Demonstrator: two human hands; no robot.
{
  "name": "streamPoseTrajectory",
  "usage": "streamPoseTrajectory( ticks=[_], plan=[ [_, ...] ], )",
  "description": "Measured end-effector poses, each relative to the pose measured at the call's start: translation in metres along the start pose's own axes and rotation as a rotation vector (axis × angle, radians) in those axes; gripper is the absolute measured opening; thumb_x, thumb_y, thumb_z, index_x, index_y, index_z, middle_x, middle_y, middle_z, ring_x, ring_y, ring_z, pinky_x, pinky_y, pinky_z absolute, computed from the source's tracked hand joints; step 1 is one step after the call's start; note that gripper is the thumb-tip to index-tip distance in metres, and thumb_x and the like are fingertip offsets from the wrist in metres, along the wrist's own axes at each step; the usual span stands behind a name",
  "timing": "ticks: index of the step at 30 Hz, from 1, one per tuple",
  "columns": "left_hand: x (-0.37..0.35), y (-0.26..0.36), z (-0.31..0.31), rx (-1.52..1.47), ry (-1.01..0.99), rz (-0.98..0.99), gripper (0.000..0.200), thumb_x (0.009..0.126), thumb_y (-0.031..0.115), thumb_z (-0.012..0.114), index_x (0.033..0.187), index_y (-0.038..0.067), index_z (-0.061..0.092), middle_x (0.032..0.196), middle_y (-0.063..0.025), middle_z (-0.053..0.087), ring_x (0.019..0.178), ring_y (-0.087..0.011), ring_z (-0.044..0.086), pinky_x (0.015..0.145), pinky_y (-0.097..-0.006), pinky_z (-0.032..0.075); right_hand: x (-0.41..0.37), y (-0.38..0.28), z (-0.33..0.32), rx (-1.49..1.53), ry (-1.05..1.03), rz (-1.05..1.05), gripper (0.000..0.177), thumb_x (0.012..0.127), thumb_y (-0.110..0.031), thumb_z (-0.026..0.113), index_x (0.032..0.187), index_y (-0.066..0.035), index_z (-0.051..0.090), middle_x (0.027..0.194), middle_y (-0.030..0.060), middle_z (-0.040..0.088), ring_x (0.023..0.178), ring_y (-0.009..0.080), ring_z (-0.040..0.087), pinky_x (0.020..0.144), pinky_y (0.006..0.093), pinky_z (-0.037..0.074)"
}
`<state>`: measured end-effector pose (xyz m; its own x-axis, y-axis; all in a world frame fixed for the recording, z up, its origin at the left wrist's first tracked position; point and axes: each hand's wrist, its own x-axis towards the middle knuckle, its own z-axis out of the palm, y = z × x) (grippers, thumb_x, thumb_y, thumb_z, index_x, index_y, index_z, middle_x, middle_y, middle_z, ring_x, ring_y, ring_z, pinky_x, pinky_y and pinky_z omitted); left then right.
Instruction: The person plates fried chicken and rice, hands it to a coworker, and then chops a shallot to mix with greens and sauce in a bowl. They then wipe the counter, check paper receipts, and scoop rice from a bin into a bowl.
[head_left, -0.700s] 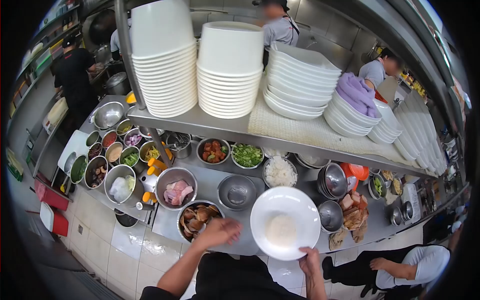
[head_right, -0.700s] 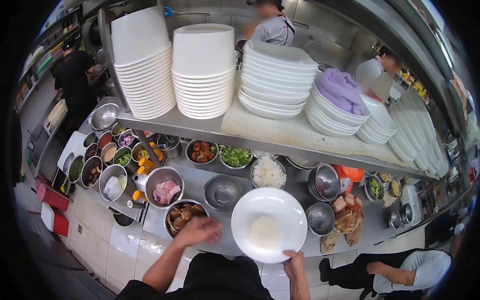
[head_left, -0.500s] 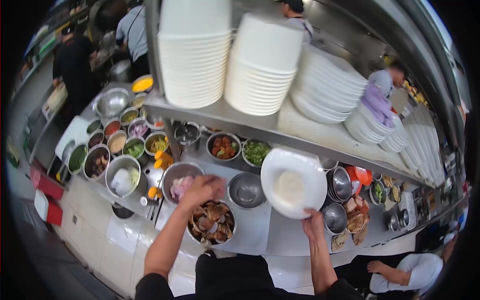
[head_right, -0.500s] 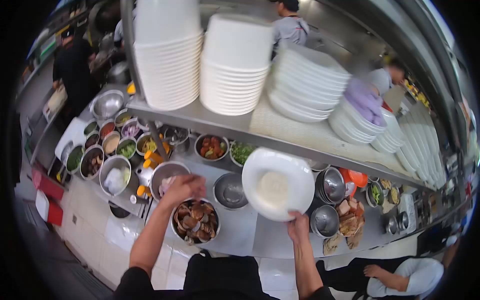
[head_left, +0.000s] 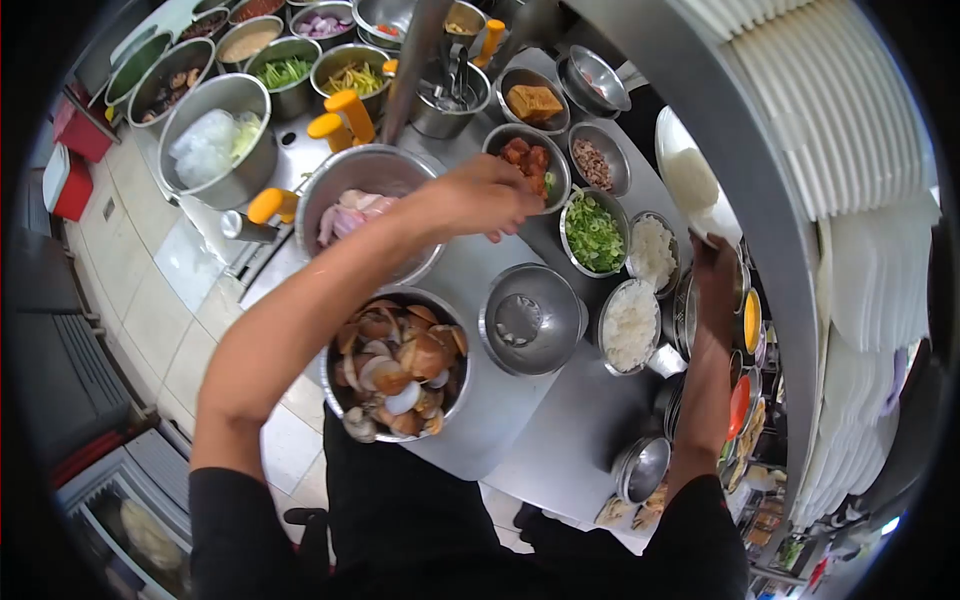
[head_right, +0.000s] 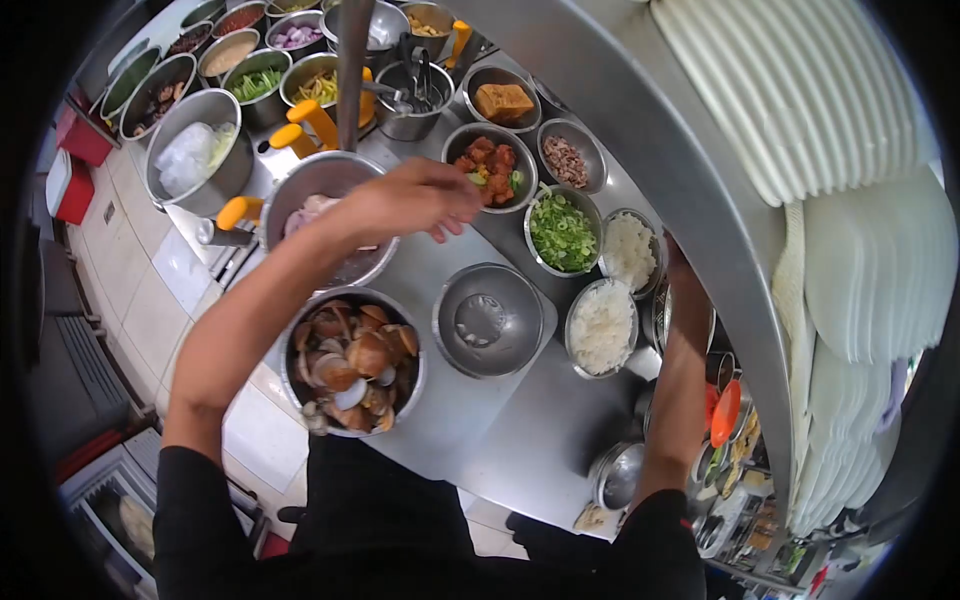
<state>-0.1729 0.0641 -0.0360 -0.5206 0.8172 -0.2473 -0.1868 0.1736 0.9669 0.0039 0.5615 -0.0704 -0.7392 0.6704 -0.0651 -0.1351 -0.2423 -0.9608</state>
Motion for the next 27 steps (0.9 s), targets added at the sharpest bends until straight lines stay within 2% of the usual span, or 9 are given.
streamPoseTrajectory(
  ticks=[5,7,8,9,11,12,18,21,27],
  plan=[
    [-0.084,0.019,-0.016,0.006,0.087,0.045,0.033,0.083,0.02,0.062,0.107,-0.003,0.057,0.089,-0.0091,0.063,0.08,-0.0139,0.06,0.069,-0.0251,0.048,0.138,0.033,-0.066,-0.502,-0.121,-0.354,0.03,0.079,0.002,0.044,0.107,0.012,0.049,0.109,0.021,0.055,0.097,0.0327,0.057,0.087,0.037,0.051],
    [-0.12,0.022,-0.018,-0.078,0.145,0.032,0.035,0.084,0.016,0.061,0.112,-0.003,0.053,0.09,-0.0101,0.064,0.081,-0.0147,0.062,0.07,-0.0256,0.05,0.164,0.034,-0.051,-0.284,-0.082,-0.162,0.027,0.081,0.001,0.041,0.103,0.015,0.048,0.107,0.0236,0.055,0.097,0.0344,0.057,0.086,0.0363,0.052],
    [-0.134,0.015,-0.017,-0.191,0.223,0.114,0.033,0.084,0.018,0.063,0.108,-0.004,0.056,0.085,-0.0088,0.064,0.074,-0.0119,0.061,0.063,-0.0229,0.049,0.162,0.03,-0.041,0.022,0.0,0.106,0.026,0.082,0.001,0.04,0.101,0.017,0.048,0.106,0.0251,0.055,0.096,0.0356,0.056,0.085,0.0353,0.053],
    [-0.149,0.016,-0.018,-0.239,0.25,0.086,0.031,0.085,0.013,0.061,0.109,-0.004,0.056,0.087,-0.0112,0.065,0.078,-0.0138,0.063,0.064,-0.0236,0.05,0.161,0.046,-0.047,-0.583,-0.155,-0.27,0.025,0.083,0.0,0.039,0.099,0.018,0.048,0.102,0.0259,0.055,0.094,0.0362,0.057,0.083,0.0343,0.054],
    [-0.175,0.006,-0.02,-0.228,0.368,0.124,0.038,0.083,0.018,0.061,0.111,-0.006,0.054,0.087,-0.0144,0.065,0.078,-0.0167,0.064,0.064,-0.0244,0.051,0.147,0.057,-0.023,-0.63,0.001,-0.249,0.024,0.083,0.0,0.039,0.094,0.018,0.049,0.096,0.0263,0.057,0.09,0.0359,0.059,0.078,0.0323,0.055],
    [-0.187,0.002,-0.021,-0.221,0.42,0.137,0.042,0.082,0.021,0.062,0.111,-0.007,0.053,0.086,-0.015,0.065,0.077,-0.0174,0.064,0.064,-0.0249,0.052,0.133,0.048,0.002,-0.074,0.293,0.18,0.023,0.083,-0.001,0.04,0.092,0.018,0.05,0.093,0.0259,0.058,0.088,0.035,0.059,0.076,0.0315,0.056],
    [-0.224,-0.022,-0.018,-0.122,0.697,0.075,0.049,0.079,0.032,0.063,0.108,-0.006,0.053,0.084,-0.0152,0.065,0.072,-0.0188,0.066,0.06,-0.0259,0.053,0.148,0.069,-0.037,-0.158,0.122,0.313,0.021,0.077,0.005,0.045,0.096,0.014,0.049,0.095,0.0265,0.058,0.087,0.0378,0.061,0.071,0.0321,0.058],
    [-0.227,-0.031,-0.018,-0.142,0.702,0.076,0.048,0.08,0.032,0.062,0.107,-0.006,0.053,0.083,-0.0147,0.065,0.072,-0.0186,0.066,0.059,-0.0249,0.053,0.158,0.065,-0.044,-0.055,0.204,0.551,0.022,0.079,0.007,0.046,0.101,0.012,0.049,0.099,0.0264,0.057,0.09,0.0382,0.06,0.073,0.037,0.058],
    [-0.192,-0.015,-0.017,-0.155,0.586,0.041,0.036,0.081,0.021,0.06,0.105,-0.005,0.056,0.083,-0.0124,0.065,0.074,-0.0158,0.064,0.063,-0.0247,0.05,0.167,0.074,-0.068,-0.202,0.284,0.742,0.024,0.083,0.004,0.05,0.105,0.01,0.05,0.102,0.0252,0.056,0.091,0.0399,0.059,0.079,0.0488,0.053]
  ],
)
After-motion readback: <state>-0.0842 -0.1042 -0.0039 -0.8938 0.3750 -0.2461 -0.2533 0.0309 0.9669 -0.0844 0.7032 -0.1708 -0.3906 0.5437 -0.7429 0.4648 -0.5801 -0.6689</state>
